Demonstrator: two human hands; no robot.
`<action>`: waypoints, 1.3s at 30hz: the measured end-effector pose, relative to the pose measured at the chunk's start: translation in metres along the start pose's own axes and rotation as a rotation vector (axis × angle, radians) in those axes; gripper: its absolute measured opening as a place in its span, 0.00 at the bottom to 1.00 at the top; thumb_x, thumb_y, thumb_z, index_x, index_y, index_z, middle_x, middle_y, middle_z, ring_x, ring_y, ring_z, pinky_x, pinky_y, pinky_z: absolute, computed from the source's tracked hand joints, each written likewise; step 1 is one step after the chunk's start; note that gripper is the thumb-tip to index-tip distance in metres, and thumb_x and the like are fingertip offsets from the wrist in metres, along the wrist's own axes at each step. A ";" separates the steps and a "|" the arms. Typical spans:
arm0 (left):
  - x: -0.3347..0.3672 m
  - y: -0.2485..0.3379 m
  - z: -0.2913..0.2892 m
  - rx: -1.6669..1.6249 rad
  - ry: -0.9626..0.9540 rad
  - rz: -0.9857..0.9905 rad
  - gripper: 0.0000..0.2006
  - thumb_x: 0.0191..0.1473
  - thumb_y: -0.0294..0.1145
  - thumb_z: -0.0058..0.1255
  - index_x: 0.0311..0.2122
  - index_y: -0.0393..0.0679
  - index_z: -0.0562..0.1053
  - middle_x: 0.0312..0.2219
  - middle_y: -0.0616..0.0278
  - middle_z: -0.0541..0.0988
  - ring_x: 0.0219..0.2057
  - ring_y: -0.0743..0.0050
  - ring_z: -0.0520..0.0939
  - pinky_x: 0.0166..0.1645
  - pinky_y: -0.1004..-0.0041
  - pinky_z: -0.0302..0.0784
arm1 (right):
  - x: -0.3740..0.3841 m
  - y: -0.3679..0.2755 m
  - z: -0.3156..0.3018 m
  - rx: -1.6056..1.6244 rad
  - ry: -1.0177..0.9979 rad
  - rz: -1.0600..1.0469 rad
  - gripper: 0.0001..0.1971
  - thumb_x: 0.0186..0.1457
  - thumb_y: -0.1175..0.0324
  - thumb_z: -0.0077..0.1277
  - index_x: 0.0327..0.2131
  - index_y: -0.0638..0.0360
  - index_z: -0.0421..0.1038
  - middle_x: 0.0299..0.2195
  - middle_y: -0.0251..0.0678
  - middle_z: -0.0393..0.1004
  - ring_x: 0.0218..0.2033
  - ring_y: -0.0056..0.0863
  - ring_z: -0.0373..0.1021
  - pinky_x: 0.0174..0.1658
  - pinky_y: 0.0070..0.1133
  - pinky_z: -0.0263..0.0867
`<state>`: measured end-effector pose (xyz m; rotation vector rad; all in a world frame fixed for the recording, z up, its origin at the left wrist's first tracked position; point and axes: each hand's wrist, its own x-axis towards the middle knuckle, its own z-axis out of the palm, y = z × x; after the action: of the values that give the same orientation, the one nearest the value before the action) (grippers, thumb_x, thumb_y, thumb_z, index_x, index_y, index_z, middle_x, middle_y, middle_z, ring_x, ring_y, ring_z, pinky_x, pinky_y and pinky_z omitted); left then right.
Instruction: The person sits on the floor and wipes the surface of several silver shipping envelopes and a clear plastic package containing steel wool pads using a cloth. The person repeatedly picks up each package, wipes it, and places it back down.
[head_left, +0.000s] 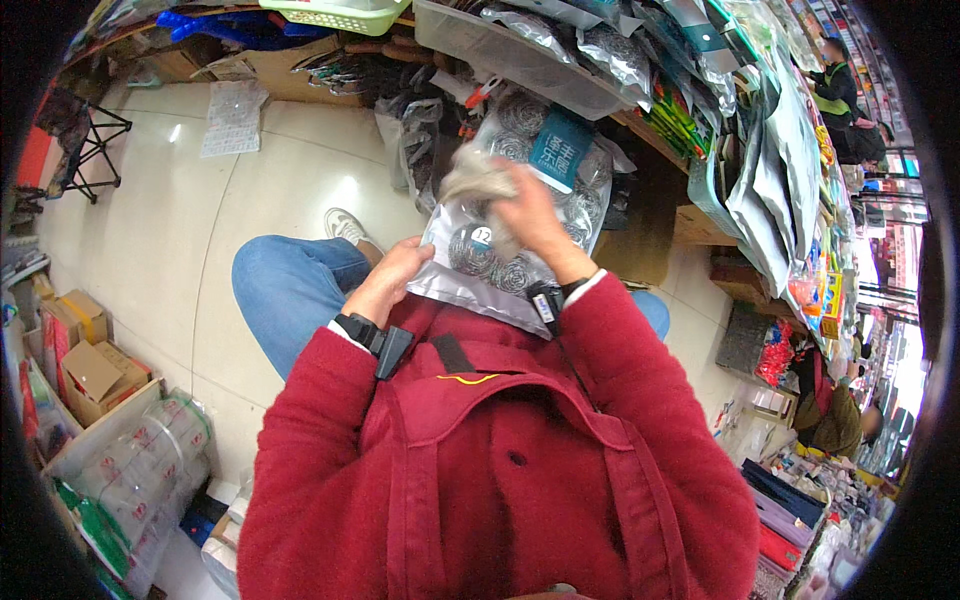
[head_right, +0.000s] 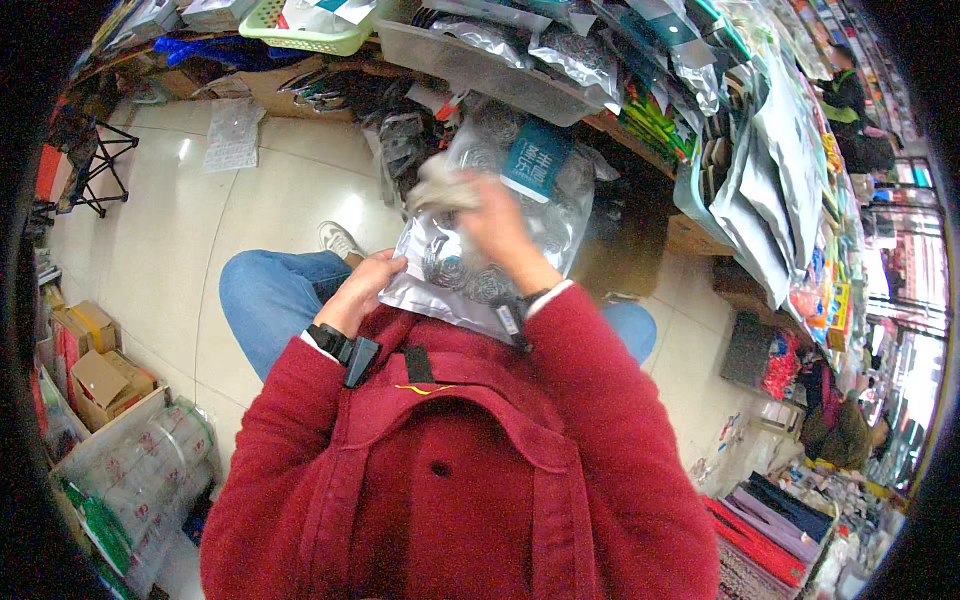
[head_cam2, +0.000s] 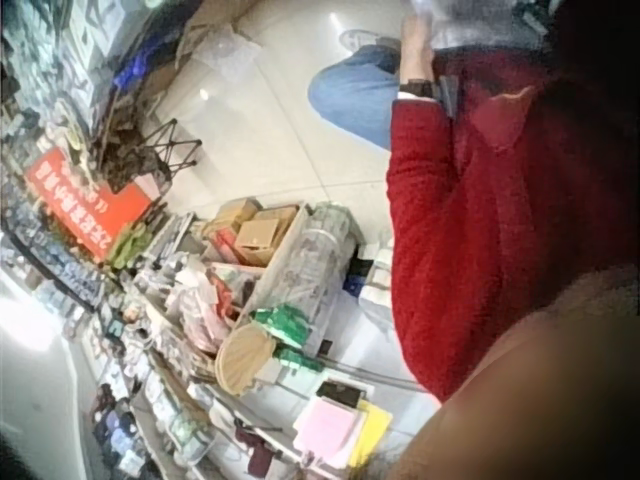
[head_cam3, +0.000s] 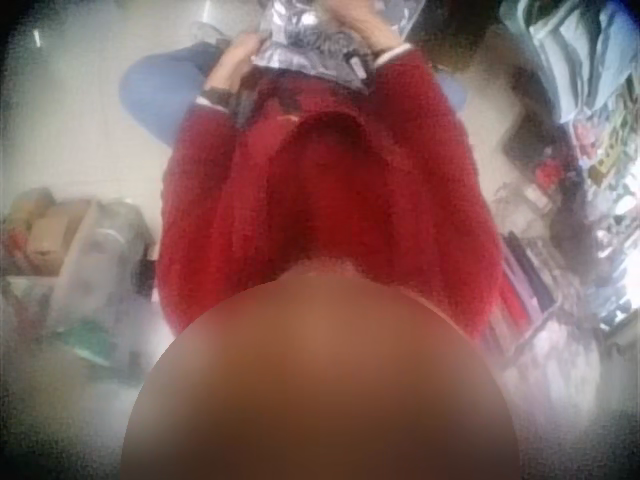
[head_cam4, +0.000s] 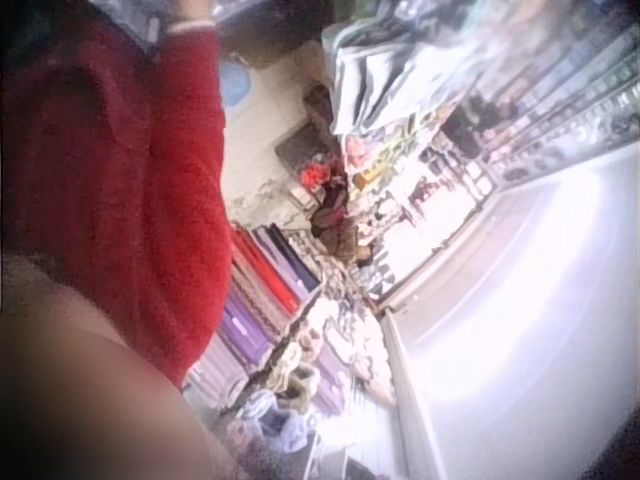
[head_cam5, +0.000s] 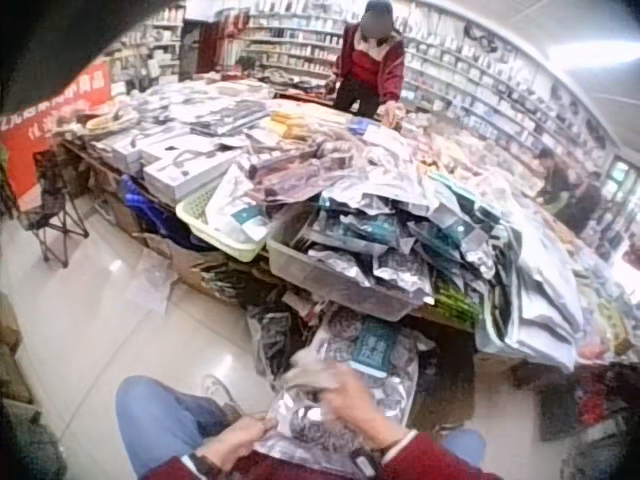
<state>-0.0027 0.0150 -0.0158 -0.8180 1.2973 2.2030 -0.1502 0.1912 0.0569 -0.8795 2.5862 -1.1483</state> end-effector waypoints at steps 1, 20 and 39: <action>0.001 0.002 -0.001 0.062 -0.015 0.019 0.17 0.57 0.27 0.45 0.52 0.36 0.68 0.41 0.56 0.78 0.39 0.68 0.79 0.44 0.70 0.74 | -0.001 0.014 -0.015 -0.068 0.218 0.091 0.30 0.41 0.72 0.55 0.53 0.55 0.66 0.46 0.51 0.71 0.49 0.45 0.68 0.53 0.31 0.63; 0.055 0.011 0.005 0.516 0.084 0.268 0.15 0.56 0.31 0.49 0.46 0.33 0.72 0.35 0.59 0.80 0.34 0.73 0.78 0.41 0.72 0.73 | 0.016 0.083 -0.077 -0.464 0.422 0.560 0.22 0.46 0.65 0.55 0.46 0.58 0.69 0.44 0.51 0.70 0.44 0.50 0.69 0.43 0.39 0.70; 0.048 0.026 0.013 0.576 0.098 0.159 0.17 0.56 0.30 0.50 0.48 0.32 0.70 0.37 0.57 0.79 0.36 0.70 0.78 0.43 0.70 0.72 | 0.003 0.037 -0.044 -0.271 0.053 -0.168 0.24 0.40 0.78 0.53 0.46 0.52 0.72 0.40 0.43 0.73 0.45 0.45 0.68 0.49 0.34 0.65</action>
<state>-0.0576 0.0189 -0.0279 -0.6118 1.9687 1.7552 -0.1855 0.2363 0.0600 -1.1566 2.8019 -0.8801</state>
